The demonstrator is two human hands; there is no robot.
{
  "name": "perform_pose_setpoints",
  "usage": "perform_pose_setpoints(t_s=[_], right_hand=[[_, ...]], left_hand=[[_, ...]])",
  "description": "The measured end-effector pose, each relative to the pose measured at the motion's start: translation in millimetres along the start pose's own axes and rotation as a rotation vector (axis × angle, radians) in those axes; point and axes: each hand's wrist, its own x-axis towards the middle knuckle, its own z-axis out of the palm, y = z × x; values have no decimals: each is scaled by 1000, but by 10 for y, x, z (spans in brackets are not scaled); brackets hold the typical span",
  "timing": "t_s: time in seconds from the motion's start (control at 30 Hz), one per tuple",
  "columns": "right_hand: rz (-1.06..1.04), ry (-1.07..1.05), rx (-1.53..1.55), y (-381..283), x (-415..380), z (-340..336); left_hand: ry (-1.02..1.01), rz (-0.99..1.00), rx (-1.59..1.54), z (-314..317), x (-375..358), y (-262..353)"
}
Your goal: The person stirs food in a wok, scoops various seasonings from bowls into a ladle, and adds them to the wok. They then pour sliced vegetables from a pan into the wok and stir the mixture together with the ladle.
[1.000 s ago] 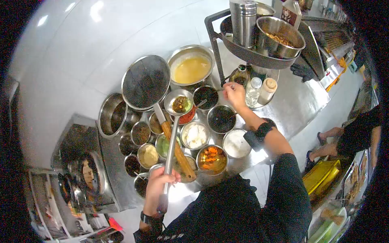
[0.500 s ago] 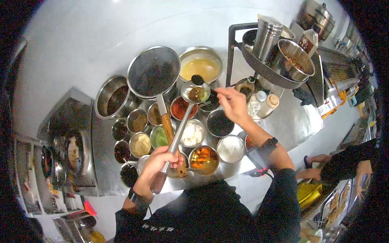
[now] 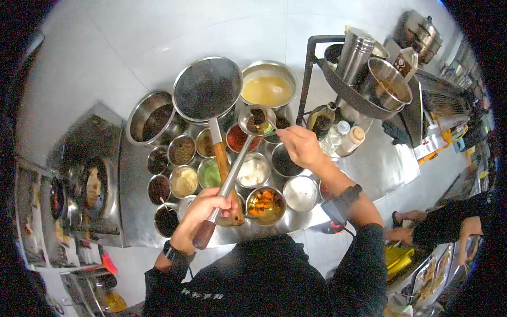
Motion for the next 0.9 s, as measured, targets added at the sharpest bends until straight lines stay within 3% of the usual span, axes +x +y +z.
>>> perform_pose_setpoints(t_s=[0.1,0.2,0.3,0.33,0.43,0.67,0.83,0.9], right_hand=[[36,-12,2,36,-39,17],[174,118,104,89,-90,84],[698,312,509,219,-192,191],[787,456,756,285,-191,218],[1060,666,1049,420,-200,155],[1257,918,1281,701,-392,192],[1140,980,985,681,-430,351],[1111,856,880,918,-654,573]], left_hand=[[-6,14,27,-13,-1,10],[-2,5,44,-49,3,-26],[9,-6,48,-52,-15,-40],[12,-8,55,-54,-21,-31],[-31,11,49,-78,-33,-32],[53,-18,68,-62,-77,-22],[78,-6,80,-114,-137,-66],[103,-1,84,-64,-183,-32]])
